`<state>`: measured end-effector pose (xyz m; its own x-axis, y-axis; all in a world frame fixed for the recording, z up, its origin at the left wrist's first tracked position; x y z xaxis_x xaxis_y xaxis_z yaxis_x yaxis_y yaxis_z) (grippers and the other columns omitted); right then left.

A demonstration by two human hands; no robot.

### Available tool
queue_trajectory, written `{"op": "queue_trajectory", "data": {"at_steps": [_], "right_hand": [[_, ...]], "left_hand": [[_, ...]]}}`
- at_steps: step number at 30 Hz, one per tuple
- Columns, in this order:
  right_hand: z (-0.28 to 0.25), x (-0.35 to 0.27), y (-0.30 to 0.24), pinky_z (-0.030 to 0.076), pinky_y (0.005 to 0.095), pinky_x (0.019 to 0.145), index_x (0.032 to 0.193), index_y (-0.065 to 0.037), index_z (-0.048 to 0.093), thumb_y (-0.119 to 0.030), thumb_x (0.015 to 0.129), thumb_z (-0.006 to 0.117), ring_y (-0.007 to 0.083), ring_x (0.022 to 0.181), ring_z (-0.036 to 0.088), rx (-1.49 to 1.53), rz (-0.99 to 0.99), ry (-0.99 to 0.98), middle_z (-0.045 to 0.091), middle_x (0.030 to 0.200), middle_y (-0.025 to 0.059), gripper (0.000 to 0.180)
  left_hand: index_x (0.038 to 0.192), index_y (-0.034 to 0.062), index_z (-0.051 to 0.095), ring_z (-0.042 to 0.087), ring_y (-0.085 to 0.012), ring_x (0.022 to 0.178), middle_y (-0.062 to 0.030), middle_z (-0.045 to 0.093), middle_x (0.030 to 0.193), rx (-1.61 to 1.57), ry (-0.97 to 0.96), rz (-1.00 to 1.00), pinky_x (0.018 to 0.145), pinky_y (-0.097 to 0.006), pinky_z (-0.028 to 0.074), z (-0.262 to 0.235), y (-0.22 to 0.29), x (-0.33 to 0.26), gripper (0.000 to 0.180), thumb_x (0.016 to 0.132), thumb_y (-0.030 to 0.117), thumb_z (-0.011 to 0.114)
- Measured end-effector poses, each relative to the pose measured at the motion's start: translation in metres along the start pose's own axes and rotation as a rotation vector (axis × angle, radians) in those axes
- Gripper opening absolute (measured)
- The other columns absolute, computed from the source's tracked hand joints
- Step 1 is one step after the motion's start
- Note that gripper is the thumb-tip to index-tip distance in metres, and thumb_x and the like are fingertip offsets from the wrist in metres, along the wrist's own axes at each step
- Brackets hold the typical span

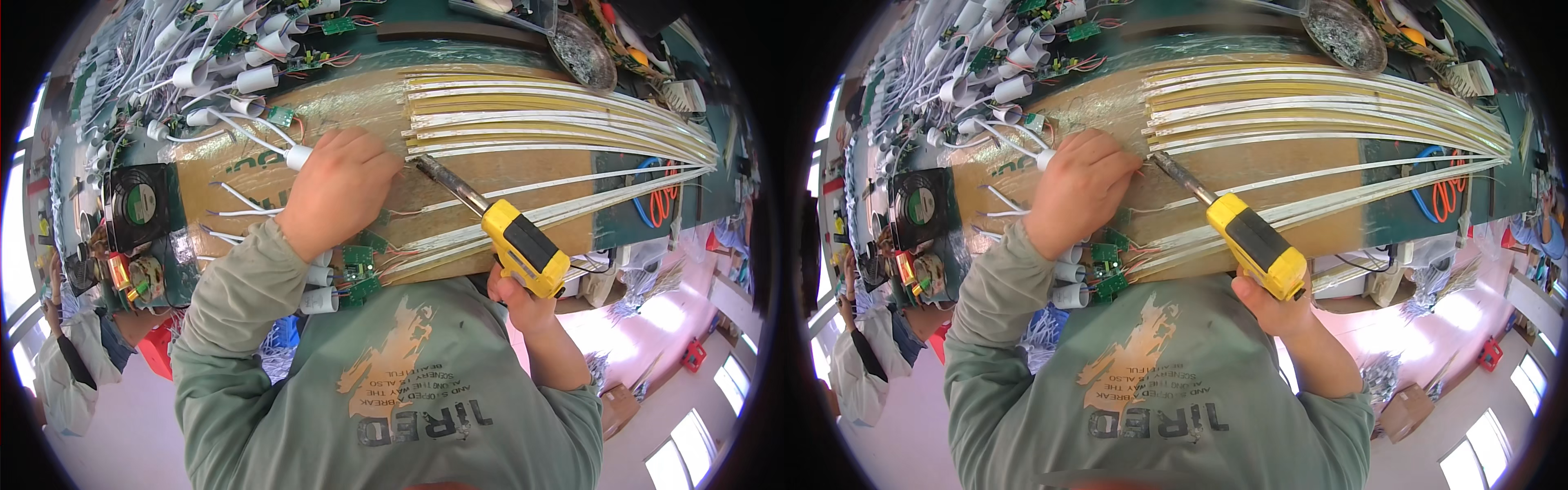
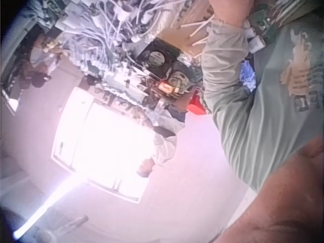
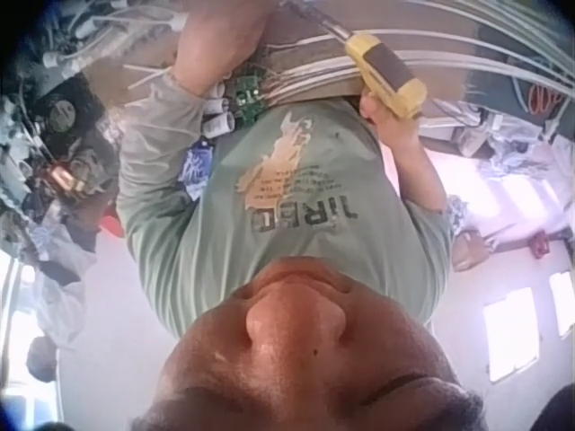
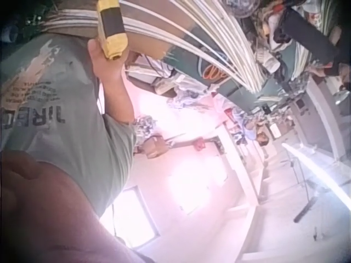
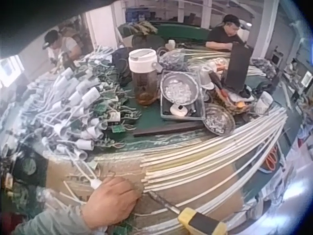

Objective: The person solders wires to several LED strips using a soldering iron.

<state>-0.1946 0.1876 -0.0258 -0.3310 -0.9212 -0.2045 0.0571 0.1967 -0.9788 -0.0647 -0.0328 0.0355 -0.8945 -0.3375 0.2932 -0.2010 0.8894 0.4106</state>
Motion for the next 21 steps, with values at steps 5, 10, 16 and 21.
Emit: {"op": "queue_trajectory", "data": {"at_steps": [5, 10, 16, 21], "right_hand": [[-0.0012, 0.0008, 0.0009, 0.044, 0.0268, 0.052, 0.123, 0.006, 0.050, -0.030, 0.091, 0.072, 0.0132, 0.057, 0.052, 0.070, 0.018, 0.053, 0.056, 0.071, 0.0074, 0.053], [-0.0018, 0.0005, 0.0039, 0.044, 0.0268, 0.052, 0.119, 0.004, 0.051, -0.029, 0.090, 0.073, 0.0133, 0.057, 0.052, 0.097, 0.030, 0.050, 0.055, 0.072, 0.0064, 0.049], [-0.0009, 0.0017, 0.0030, 0.045, 0.0266, 0.052, 0.118, 0.004, 0.052, -0.030, 0.090, 0.074, 0.0135, 0.058, 0.052, 0.082, 0.043, 0.062, 0.054, 0.072, 0.0055, 0.049], [-0.0024, -0.0005, 0.0064, 0.044, 0.0266, 0.053, 0.123, 0.005, 0.051, -0.034, 0.089, 0.075, 0.0134, 0.058, 0.051, 0.063, 0.046, 0.057, 0.053, 0.072, 0.0047, 0.056]], "left_hand": [[0.089, 0.0066, 0.069, 0.061, -0.0287, 0.085, -0.0081, 0.062, 0.087, -0.011, -0.006, -0.002, 0.077, -0.039, 0.049, 0.0034, -0.0018, 0.0003, 0.016, 0.073, 0.005, 0.070], [0.089, 0.0065, 0.069, 0.061, -0.0289, 0.086, -0.0083, 0.062, 0.087, -0.013, -0.017, -0.019, 0.079, -0.040, 0.049, 0.0037, -0.0026, 0.0006, 0.016, 0.073, 0.005, 0.070], [0.089, 0.0071, 0.069, 0.062, -0.0290, 0.088, -0.0081, 0.063, 0.088, -0.016, -0.024, -0.032, 0.081, -0.040, 0.049, 0.0054, -0.0041, 0.0007, 0.016, 0.073, 0.005, 0.070], [0.089, 0.0071, 0.070, 0.062, -0.0289, 0.088, -0.0079, 0.064, 0.089, -0.015, -0.017, -0.035, 0.082, -0.040, 0.049, 0.0054, -0.0043, 0.0007, 0.016, 0.073, 0.005, 0.070]]}}
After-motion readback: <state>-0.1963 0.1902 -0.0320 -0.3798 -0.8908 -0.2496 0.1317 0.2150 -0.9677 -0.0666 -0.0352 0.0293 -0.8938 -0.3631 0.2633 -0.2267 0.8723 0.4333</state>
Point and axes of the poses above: each hand's wrist, its own x-axis towards the middle knuckle, its own z-axis out of the palm, y = z × x, the point moved 8 cm from there along x, towards the middle knuckle
